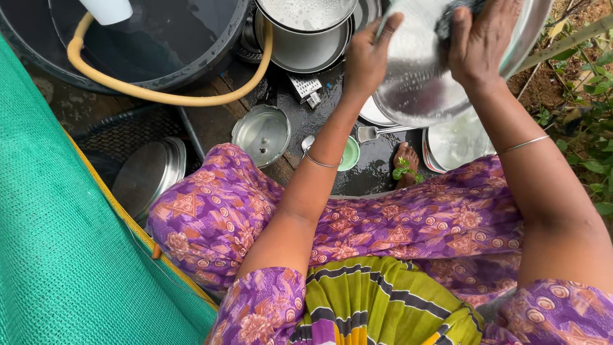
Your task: The person washes a variety of metal plates, bowls, and lids using a scrub sponge and water from a large tub, kemudian places the clean items into a dish rack.
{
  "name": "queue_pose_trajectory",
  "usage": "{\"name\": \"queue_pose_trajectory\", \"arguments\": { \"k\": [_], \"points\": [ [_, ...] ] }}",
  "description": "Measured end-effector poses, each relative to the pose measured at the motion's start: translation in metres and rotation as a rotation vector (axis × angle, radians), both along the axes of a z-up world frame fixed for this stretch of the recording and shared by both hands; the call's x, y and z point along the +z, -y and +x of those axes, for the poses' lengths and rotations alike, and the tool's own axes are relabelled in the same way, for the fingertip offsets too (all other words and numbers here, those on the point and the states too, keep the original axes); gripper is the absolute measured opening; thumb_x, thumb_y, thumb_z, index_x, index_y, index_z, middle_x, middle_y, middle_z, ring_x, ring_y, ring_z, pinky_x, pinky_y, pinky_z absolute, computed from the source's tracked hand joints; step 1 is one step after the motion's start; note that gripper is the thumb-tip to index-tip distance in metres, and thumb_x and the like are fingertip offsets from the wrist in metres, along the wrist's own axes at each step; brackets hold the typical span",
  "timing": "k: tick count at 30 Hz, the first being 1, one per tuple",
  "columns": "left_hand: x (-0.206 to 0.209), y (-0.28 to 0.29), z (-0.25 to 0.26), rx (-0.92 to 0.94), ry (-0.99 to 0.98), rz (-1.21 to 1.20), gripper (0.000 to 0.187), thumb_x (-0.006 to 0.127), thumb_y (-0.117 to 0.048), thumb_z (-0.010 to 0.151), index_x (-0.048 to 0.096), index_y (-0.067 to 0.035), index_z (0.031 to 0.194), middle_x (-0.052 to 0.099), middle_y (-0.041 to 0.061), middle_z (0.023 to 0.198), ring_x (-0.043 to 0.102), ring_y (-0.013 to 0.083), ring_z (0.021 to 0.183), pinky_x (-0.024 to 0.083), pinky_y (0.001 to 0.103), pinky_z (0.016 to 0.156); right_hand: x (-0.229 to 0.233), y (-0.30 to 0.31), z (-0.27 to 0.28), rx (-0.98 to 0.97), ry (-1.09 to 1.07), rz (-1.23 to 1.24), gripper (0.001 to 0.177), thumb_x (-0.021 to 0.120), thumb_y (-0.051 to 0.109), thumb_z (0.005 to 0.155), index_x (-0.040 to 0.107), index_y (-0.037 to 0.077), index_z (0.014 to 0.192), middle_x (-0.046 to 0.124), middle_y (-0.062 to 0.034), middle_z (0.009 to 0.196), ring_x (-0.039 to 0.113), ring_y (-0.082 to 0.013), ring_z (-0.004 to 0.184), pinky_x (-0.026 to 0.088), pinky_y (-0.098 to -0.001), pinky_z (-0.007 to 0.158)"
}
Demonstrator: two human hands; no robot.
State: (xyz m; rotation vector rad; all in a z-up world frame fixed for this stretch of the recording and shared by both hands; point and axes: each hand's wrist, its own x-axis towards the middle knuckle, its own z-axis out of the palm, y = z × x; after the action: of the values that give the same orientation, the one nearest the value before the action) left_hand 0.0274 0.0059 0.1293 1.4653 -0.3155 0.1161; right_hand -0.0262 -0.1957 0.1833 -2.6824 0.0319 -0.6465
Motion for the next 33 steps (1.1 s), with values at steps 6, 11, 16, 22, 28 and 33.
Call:
{"name": "queue_pose_trajectory", "arguments": {
  "k": [6, 11, 16, 22, 28, 33],
  "points": [
    [-0.055, -0.012, 0.026, -0.030, -0.376, -0.229, 0.069, 0.064, -0.068, 0.087, 0.079, -0.002, 0.099, 0.057, -0.001, 0.067, 0.041, 0.0119, 0.057, 0.031, 0.030, 0.049, -0.031, -0.090, -0.037, 0.641, -0.186, -0.203, 0.073, 0.055, 0.052, 0.103, 0.044, 0.002, 0.155, 0.034, -0.0248, 0.166, 0.025, -0.0413, 0.157, 0.018, -0.0610, 0.127],
    [-0.112, -0.062, 0.076, 0.326, -0.691, -0.149, 0.074, 0.060, -0.053, 0.109, 0.064, 0.021, 0.110, 0.040, 0.009, 0.077, 0.039, 0.0275, 0.067, 0.032, 0.042, 0.056, -0.059, -0.065, -0.028, 0.590, -0.272, -0.399, 0.030, 0.058, 0.020, 0.109, 0.058, 0.011, 0.138, 0.059, -0.0105, 0.155, 0.050, -0.0305, 0.147, 0.042, -0.0512, 0.115],
    [-0.137, -0.065, 0.092, 0.499, -0.918, -0.448, 0.056, 0.048, -0.035, 0.102, 0.050, 0.013, 0.129, 0.063, 0.030, 0.125, 0.072, 0.0360, 0.106, 0.065, 0.042, 0.085, -0.083, 0.004, 0.000, 0.183, -0.322, -0.509, 0.033, 0.060, 0.000, 0.098, 0.061, 0.014, 0.128, 0.067, -0.0135, 0.119, 0.063, -0.0341, 0.114, 0.049, -0.0485, 0.094],
    [-0.176, -0.067, 0.119, 0.638, -0.878, -0.561, 0.061, 0.044, -0.028, 0.104, 0.027, 0.011, 0.147, 0.046, 0.032, 0.144, 0.059, 0.0399, 0.126, 0.053, 0.048, 0.101, -0.159, 0.046, 0.001, 0.071, -0.870, -0.280, 0.059, 0.087, 0.030, 0.080, 0.058, 0.010, 0.127, 0.068, -0.0186, 0.117, 0.064, -0.0395, 0.111, 0.053, -0.0510, 0.091],
    [-0.213, -0.065, 0.128, 0.639, -0.845, -0.541, 0.067, 0.048, -0.033, 0.101, 0.021, 0.005, 0.149, 0.040, 0.032, 0.147, 0.054, 0.0408, 0.129, 0.047, 0.051, 0.103, -0.268, -0.014, 0.001, 0.089, -0.939, -0.196, 0.064, 0.085, 0.039, 0.082, 0.055, 0.014, 0.132, 0.065, -0.0161, 0.119, 0.062, -0.0352, 0.114, 0.054, -0.0482, 0.093],
    [-0.225, -0.067, 0.144, 0.635, -0.771, -0.538, 0.074, 0.050, -0.037, 0.098, 0.016, 0.001, 0.151, 0.035, 0.033, 0.150, 0.050, 0.0416, 0.132, 0.043, 0.053, 0.104, -0.343, -0.066, -0.013, 0.035, -0.847, -0.086, 0.055, 0.080, 0.034, 0.085, 0.053, 0.013, 0.129, 0.062, -0.0149, 0.116, 0.060, -0.0334, 0.110, 0.053, -0.0487, 0.089]
  ]
}}
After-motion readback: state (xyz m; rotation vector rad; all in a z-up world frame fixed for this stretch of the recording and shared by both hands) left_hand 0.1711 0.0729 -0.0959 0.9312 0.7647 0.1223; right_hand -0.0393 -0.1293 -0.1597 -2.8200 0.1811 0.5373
